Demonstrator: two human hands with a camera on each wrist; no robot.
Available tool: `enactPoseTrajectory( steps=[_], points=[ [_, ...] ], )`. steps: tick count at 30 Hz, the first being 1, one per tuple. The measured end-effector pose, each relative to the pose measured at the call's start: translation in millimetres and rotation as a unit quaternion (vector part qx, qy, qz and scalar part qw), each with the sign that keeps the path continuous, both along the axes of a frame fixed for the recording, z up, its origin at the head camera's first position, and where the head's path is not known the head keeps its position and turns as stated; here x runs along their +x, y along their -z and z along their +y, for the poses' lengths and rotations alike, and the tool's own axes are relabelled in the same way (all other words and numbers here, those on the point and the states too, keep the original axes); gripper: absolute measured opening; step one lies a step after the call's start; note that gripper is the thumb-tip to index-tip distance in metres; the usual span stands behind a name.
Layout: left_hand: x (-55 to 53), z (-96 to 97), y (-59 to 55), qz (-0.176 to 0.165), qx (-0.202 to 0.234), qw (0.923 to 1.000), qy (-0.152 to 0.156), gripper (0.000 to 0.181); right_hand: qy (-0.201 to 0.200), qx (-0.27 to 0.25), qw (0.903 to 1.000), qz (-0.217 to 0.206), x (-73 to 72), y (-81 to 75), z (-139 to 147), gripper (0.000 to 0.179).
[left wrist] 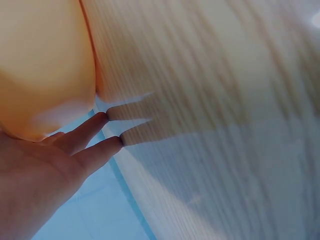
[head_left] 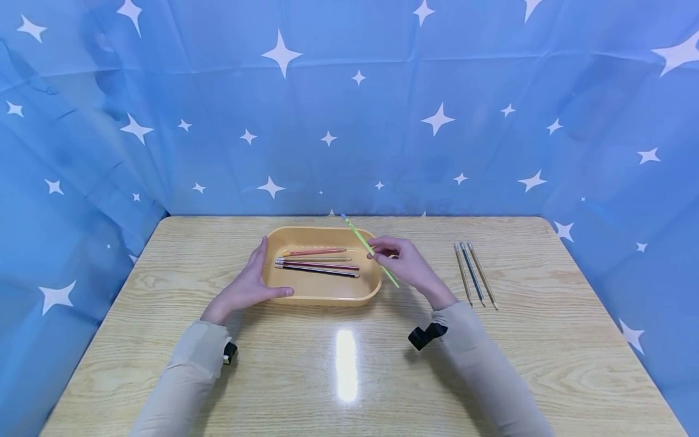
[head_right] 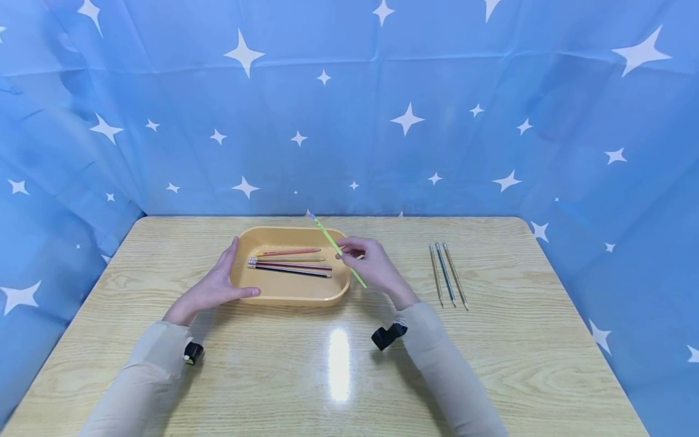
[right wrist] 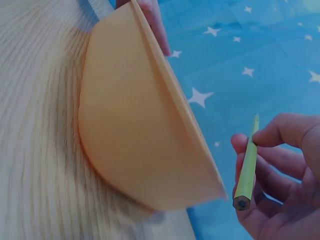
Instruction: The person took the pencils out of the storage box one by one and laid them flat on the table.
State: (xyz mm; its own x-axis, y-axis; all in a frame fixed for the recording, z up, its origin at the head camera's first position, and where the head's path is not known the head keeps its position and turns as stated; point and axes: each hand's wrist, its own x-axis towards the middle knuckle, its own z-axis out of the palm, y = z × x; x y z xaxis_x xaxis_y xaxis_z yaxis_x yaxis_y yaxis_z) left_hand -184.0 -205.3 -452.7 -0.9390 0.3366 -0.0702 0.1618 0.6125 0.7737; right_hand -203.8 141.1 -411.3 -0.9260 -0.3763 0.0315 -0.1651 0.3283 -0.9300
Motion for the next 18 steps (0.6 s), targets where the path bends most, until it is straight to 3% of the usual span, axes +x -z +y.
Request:
enactPoseTrajectory(
  steps=[18],
  points=[
    [0.5,0.3,-0.4,-0.006,-0.004,1.0000,0.000,0.131,0.028,0.034,0.9990,0.003,3.0,17.9,42,0.031]
  ],
)
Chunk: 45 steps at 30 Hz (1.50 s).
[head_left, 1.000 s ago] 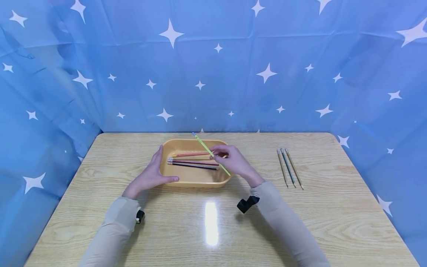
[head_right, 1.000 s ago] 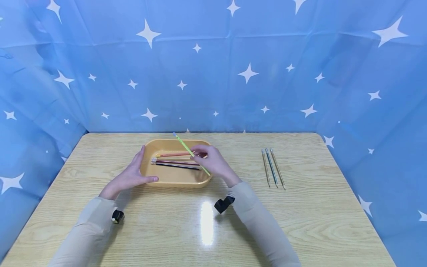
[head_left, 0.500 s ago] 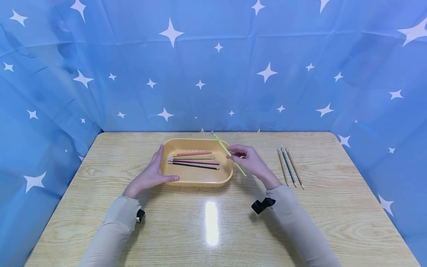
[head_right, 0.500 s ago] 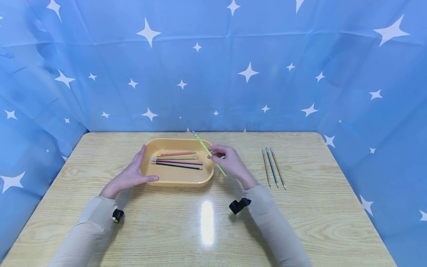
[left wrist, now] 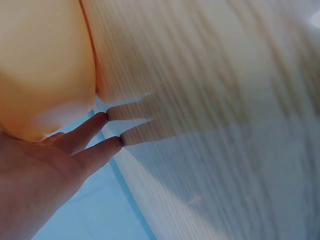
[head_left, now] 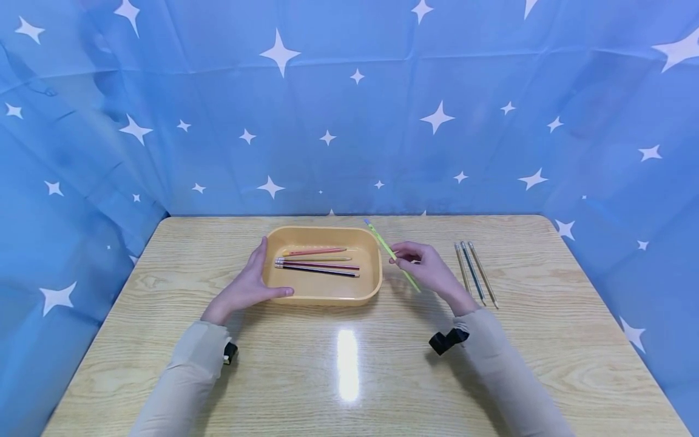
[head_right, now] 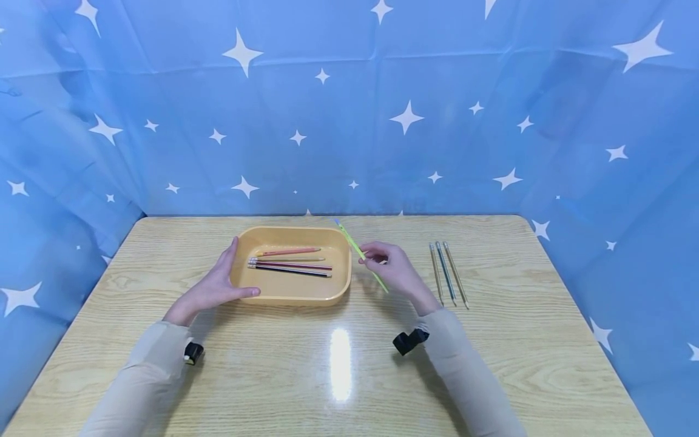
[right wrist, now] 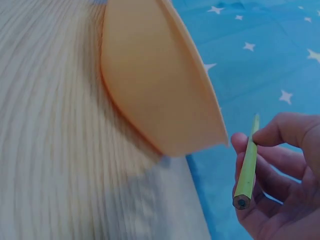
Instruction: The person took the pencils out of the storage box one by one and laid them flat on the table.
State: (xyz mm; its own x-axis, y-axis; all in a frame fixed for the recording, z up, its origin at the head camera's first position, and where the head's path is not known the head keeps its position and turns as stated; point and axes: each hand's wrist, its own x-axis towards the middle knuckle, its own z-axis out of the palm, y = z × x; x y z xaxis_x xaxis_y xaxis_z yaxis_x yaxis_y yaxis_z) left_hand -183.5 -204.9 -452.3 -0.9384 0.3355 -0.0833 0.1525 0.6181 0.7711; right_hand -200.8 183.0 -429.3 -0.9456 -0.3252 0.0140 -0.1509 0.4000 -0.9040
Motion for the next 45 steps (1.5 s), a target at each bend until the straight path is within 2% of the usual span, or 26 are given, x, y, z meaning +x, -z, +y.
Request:
enactPoseTrajectory(
  steps=[11,20,27,45],
  points=[
    [-0.8,-0.5,1.2,0.000,-0.003,1.0000,0.000,0.131,0.016,0.045,0.9988,-0.007,8.7,6.2,38,0.031],
    [-0.1,-0.4,1.1,-0.002,-0.009,1.0000,-0.002,0.131,0.036,0.087,0.9955,0.005,17.6,12.7,71,0.032],
    [-0.2,-0.6,0.9,-0.002,-0.012,0.9999,-0.003,0.131,0.047,0.092,0.9947,-0.001,21.9,11.6,95,0.035],
    [-1.4,-0.1,1.3,0.001,-0.016,0.9999,-0.001,0.131,0.108,0.150,0.9826,0.019,30.5,15.8,148,0.037]
  ],
)
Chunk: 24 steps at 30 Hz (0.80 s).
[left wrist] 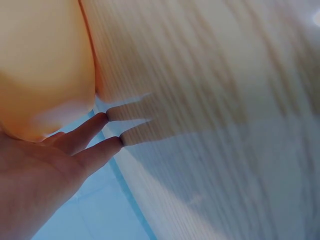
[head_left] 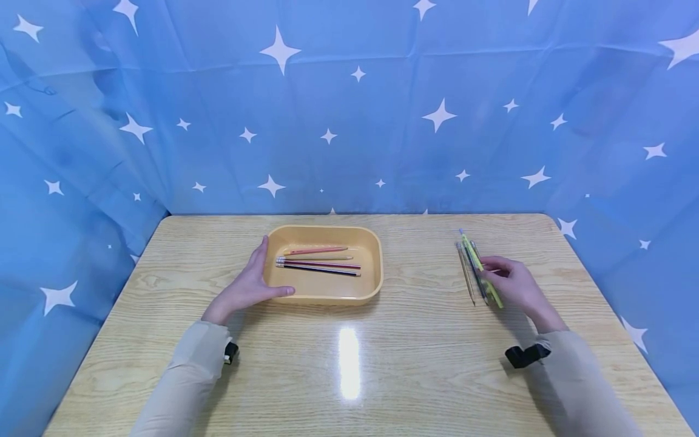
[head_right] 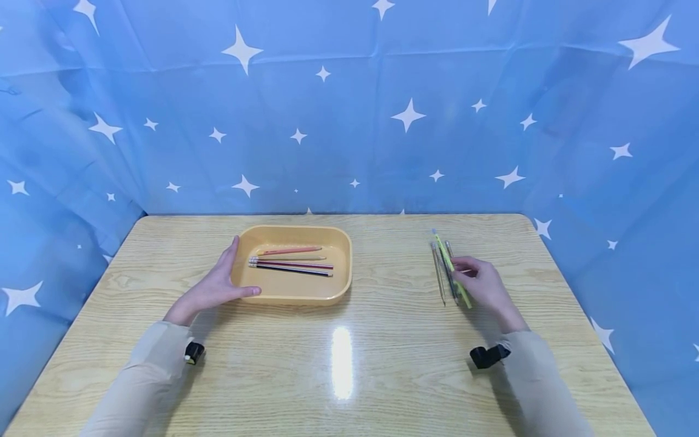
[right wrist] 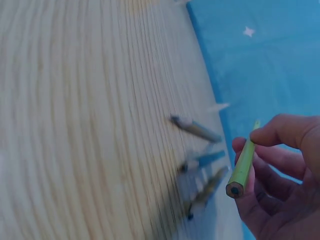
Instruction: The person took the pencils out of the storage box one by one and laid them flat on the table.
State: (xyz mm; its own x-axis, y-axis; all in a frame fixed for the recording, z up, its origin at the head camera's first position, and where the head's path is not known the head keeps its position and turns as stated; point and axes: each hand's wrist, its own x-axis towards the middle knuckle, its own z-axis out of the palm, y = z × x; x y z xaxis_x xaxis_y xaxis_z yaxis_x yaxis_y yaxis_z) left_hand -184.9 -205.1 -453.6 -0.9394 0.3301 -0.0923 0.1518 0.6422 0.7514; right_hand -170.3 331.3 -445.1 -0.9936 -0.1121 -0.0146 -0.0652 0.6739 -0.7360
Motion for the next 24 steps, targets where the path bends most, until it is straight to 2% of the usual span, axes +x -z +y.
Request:
enactPoseTrajectory(
  steps=[5,11,24],
  points=[
    [0.1,0.1,-0.4,0.000,-0.001,1.0000,0.002,0.131,0.018,0.000,0.9998,0.001,0.4,3.4,12,0.037],
    [0.4,-0.3,-1.4,-0.002,-0.002,1.0000,0.002,0.131,0.035,0.023,0.9991,0.007,-0.2,10.8,24,0.037],
    [0.7,0.0,-1.7,-0.003,0.003,1.0000,0.000,0.131,0.048,0.069,0.9964,0.004,0.6,17.4,27,0.032]
  ],
)
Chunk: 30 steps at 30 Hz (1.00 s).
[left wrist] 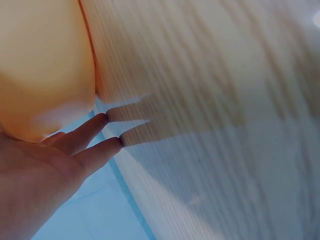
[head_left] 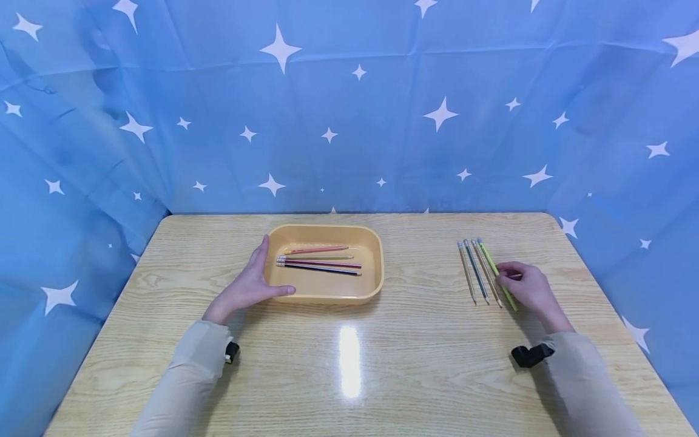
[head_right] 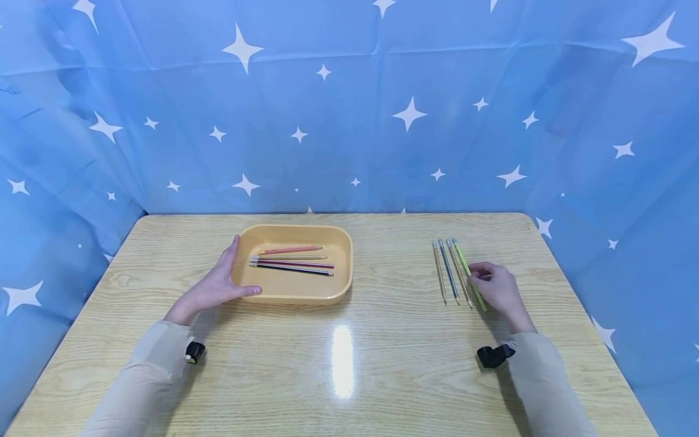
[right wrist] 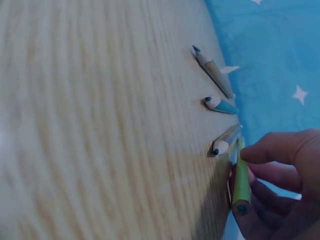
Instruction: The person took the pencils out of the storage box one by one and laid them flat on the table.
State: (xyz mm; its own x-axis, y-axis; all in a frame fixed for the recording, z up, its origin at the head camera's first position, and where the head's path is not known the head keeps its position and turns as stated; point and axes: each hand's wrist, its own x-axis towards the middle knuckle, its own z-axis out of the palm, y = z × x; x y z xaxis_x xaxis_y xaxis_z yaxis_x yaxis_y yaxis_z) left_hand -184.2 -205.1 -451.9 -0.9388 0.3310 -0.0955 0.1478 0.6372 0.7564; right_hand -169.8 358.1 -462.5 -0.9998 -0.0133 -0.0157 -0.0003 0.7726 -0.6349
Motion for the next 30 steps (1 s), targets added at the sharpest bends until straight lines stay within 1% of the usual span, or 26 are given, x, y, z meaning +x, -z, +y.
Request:
enactPoseTrajectory(
  steps=[8,15,24,28,30],
  points=[
    [1.0,0.3,-1.0,-0.001,-0.005,1.0000,-0.003,0.131,0.002,0.014,0.9997,0.017,1.2,-0.8,-3.0,0.028],
    [1.0,-0.4,-0.7,-0.001,-0.009,1.0000,-0.002,0.131,-0.001,0.018,0.9997,0.014,-1.0,-0.6,-5.1,0.031],
    [0.2,-0.8,-0.6,0.000,-0.009,1.0000,-0.001,0.131,-0.006,0.003,1.0000,0.000,-0.2,-1.8,-3.7,0.032],
    [0.5,-0.5,-1.2,0.001,-0.004,1.0000,-0.001,0.131,-0.001,-0.010,0.9999,-0.006,1.4,-6.1,-4.0,0.035],
    [1.2,-0.4,-1.6,0.000,-0.004,1.0000,-0.001,0.132,0.001,-0.015,0.9999,-0.002,2.2,-9.4,-5.2,0.036]
  ],
)
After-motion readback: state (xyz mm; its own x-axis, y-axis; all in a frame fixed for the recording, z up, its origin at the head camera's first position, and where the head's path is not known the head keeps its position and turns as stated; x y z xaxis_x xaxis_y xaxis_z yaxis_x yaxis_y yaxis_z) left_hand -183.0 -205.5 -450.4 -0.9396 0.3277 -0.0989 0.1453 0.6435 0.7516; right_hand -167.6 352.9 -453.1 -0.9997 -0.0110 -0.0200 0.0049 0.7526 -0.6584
